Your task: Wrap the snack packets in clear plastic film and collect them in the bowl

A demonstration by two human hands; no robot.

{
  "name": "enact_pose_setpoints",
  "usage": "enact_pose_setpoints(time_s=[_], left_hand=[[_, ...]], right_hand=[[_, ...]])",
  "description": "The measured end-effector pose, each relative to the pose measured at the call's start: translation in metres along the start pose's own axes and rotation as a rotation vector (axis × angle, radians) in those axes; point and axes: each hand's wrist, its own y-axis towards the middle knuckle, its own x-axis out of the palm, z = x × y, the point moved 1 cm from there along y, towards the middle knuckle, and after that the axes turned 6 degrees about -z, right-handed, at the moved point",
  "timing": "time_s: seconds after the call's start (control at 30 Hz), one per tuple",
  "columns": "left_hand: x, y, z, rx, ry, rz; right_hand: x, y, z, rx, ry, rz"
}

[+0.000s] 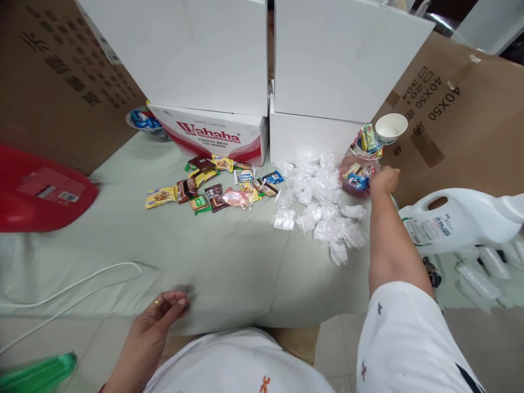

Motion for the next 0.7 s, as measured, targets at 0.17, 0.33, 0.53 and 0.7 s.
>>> enact_pose_setpoints(time_s=[0.17, 0.33, 0.53, 0.7], left_hand=[[0.005, 0.006, -0.002, 0.051, 0.072, -0.022], [0.023, 0.007, 0.005, 0.103, 0.088, -0.086], [0.042, -0.002, 0.026, 0.174, 0.075, -0.202], [0.067, 0.006, 0.05, 0.068, -0.212, -0.346]], right_hand=[[0.054, -0.051, -0.068, -0.027, -0.308, 0.016], [0.155, -0.122, -0.125, -0.021, -0.585, -0.591], [0.183, -0.16, -0.146, 0.006, -0.426, -0.434], [0.183, -0.203, -0.168, -0.009, 0.325, -0.396]])
